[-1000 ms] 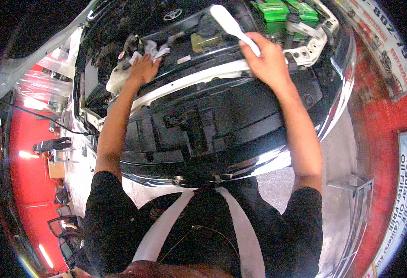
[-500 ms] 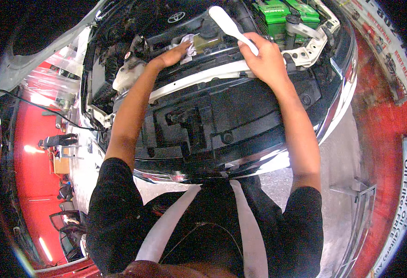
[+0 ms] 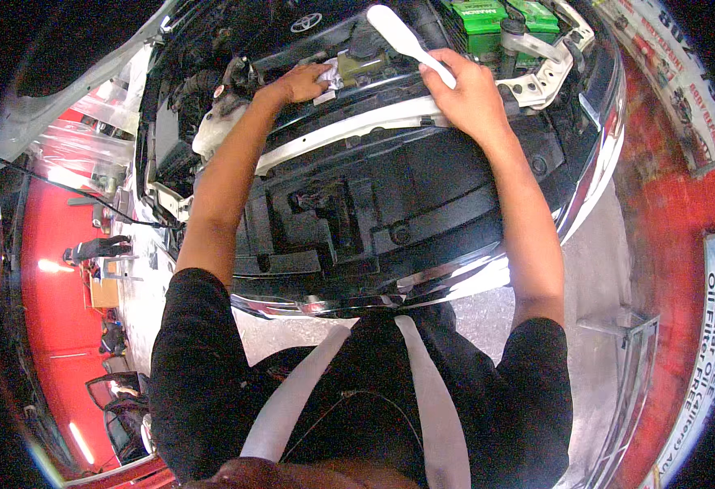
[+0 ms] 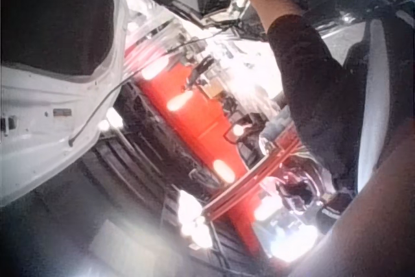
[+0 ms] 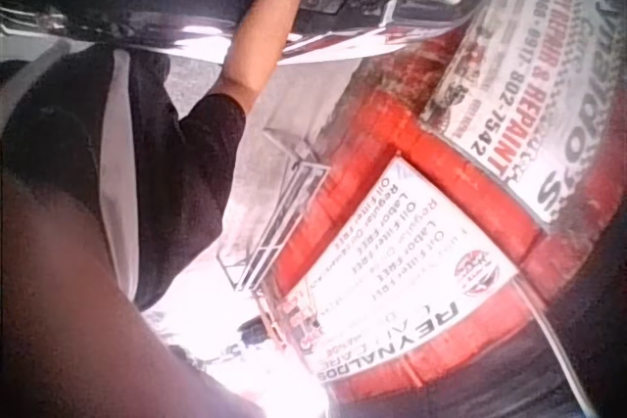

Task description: The person cleans the engine bay of a white car using a white brush and a cloth. They scrub and wipe various components under the hood, including the engine cover and surrounding parts, then briefly remove and replace the engine cover before continuing to clean.

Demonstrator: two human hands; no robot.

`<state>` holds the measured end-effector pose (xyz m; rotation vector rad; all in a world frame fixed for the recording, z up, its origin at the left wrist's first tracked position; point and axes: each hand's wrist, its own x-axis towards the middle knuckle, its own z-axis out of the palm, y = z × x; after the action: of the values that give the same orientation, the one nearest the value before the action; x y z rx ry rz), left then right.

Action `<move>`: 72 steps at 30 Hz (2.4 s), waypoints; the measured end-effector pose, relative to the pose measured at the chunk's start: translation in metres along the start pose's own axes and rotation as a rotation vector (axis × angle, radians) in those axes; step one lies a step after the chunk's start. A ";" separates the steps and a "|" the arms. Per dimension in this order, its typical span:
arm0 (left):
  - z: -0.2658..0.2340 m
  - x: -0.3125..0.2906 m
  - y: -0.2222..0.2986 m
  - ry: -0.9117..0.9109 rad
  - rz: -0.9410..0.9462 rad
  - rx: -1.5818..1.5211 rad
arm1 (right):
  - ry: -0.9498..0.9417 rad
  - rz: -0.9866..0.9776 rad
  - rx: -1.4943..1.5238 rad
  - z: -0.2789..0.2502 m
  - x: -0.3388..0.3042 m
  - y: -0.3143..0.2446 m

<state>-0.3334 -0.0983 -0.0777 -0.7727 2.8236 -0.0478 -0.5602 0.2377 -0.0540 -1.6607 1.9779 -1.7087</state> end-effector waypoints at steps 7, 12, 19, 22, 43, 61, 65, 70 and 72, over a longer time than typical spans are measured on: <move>-0.039 -0.051 -0.045 -0.271 -0.095 0.139 | -0.027 0.046 0.020 -0.004 0.000 -0.003; -0.007 -0.016 -0.019 -0.020 -0.049 -0.405 | -0.035 0.025 -0.006 -0.006 0.000 -0.002; -0.002 -0.001 -0.004 -0.119 -0.045 -0.130 | -0.090 0.092 -0.034 -0.008 0.000 0.001; -0.007 -0.027 -0.032 -0.170 -0.074 -0.251 | -0.087 0.061 -0.045 -0.006 -0.001 0.005; -0.042 -0.051 -0.063 -0.633 -0.138 0.237 | -0.083 -0.042 -0.073 -0.013 0.000 0.002; -0.004 -0.059 -0.023 0.335 0.064 -0.265 | -0.312 0.079 -0.387 -0.062 0.009 0.035; -0.010 -0.155 -0.077 0.856 -0.022 -0.464 | -0.416 -0.068 -0.607 -0.102 0.008 0.049; -0.063 -0.273 -0.074 1.278 -0.319 -1.000 | -0.485 -0.348 -0.951 -0.040 0.028 0.015; -0.073 -0.279 -0.062 1.435 -0.305 -1.255 | -0.458 -0.545 -0.739 0.039 0.032 -0.011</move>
<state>-0.0838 -0.0124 0.0540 -1.9855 3.6211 2.0346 -0.5422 0.1902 -0.0430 -2.7028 2.1503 -0.5080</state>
